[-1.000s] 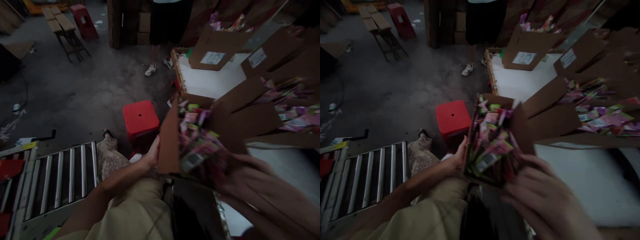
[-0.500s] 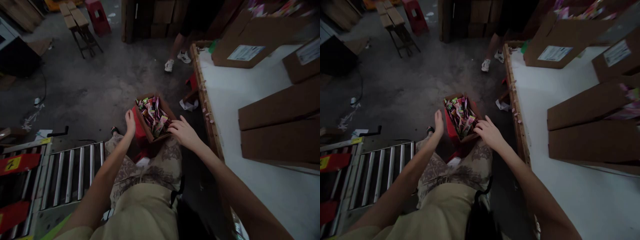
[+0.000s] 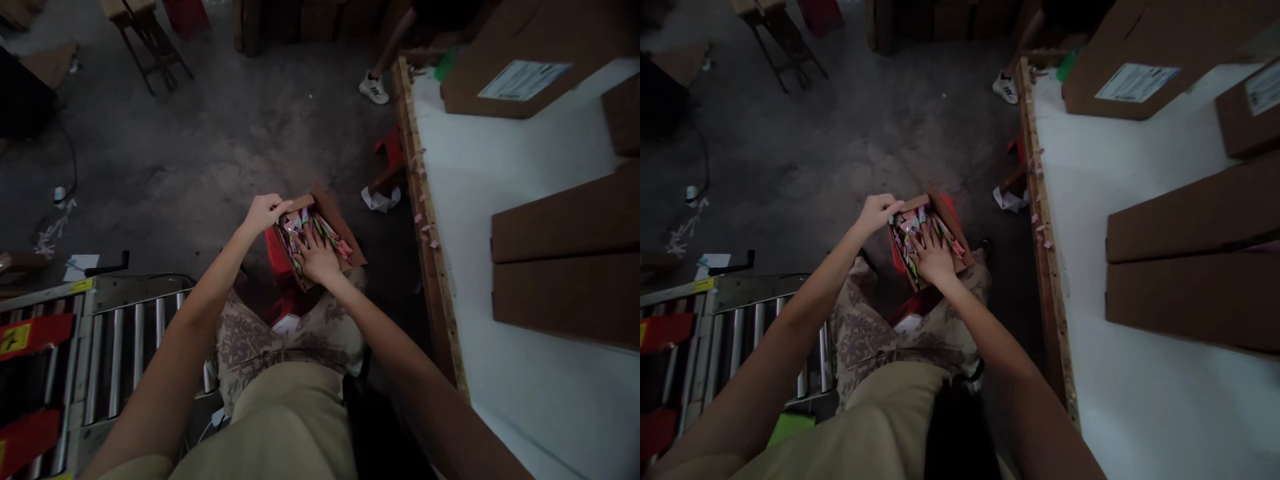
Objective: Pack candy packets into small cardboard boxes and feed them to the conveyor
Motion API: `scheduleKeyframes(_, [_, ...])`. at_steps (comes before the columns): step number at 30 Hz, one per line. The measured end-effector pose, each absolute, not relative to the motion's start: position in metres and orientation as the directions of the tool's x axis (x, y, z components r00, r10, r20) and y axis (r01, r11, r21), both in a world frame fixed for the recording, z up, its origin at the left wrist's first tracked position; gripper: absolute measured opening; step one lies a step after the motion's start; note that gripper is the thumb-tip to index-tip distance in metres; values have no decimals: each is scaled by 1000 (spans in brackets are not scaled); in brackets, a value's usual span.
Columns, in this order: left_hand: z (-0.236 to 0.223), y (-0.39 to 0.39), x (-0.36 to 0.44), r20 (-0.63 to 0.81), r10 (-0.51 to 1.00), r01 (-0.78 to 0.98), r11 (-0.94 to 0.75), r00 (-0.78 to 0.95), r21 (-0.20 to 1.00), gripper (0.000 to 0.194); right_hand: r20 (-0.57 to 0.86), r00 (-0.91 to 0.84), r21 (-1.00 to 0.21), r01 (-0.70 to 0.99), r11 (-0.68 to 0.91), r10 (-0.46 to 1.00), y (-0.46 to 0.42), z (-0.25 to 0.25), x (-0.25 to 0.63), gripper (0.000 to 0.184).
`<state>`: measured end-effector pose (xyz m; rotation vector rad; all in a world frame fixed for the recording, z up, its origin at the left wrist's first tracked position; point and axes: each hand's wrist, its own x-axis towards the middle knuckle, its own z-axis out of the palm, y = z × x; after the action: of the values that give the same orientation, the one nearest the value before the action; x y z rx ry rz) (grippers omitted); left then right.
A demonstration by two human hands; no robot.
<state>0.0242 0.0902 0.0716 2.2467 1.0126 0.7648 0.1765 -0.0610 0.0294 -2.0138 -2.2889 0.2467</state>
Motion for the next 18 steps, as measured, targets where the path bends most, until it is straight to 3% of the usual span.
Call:
scheduleKeyframes(3, [76, 95, 46, 116, 774, 617, -577, 623, 536, 45, -59, -130, -221, 969, 114, 990, -65, 29, 180, 56])
scheduleKeyframes(6, [68, 94, 72, 61, 851, 749, -490, 521, 445, 46, -74, -147, -356, 928, 111, 986, -64, 27, 190, 52])
scheduleKeyframes(12, [39, 85, 89, 251, 923, 744, -383, 291, 547, 38, 73, -218, -670, 713, 209, 973, -64, 41, 210, 42])
scheduleKeyframes(15, [35, 80, 90, 290, 923, 713, -380, 253, 589, 34, 156, -185, -677, 695, 242, 970, -70, 76, 225, 38])
scheduleKeyframes(18, [31, 73, 95, 261, 932, 742, -358, 251, 567, 30, 307, 49, -628, 760, 164, 950, -71, 108, 245, 37])
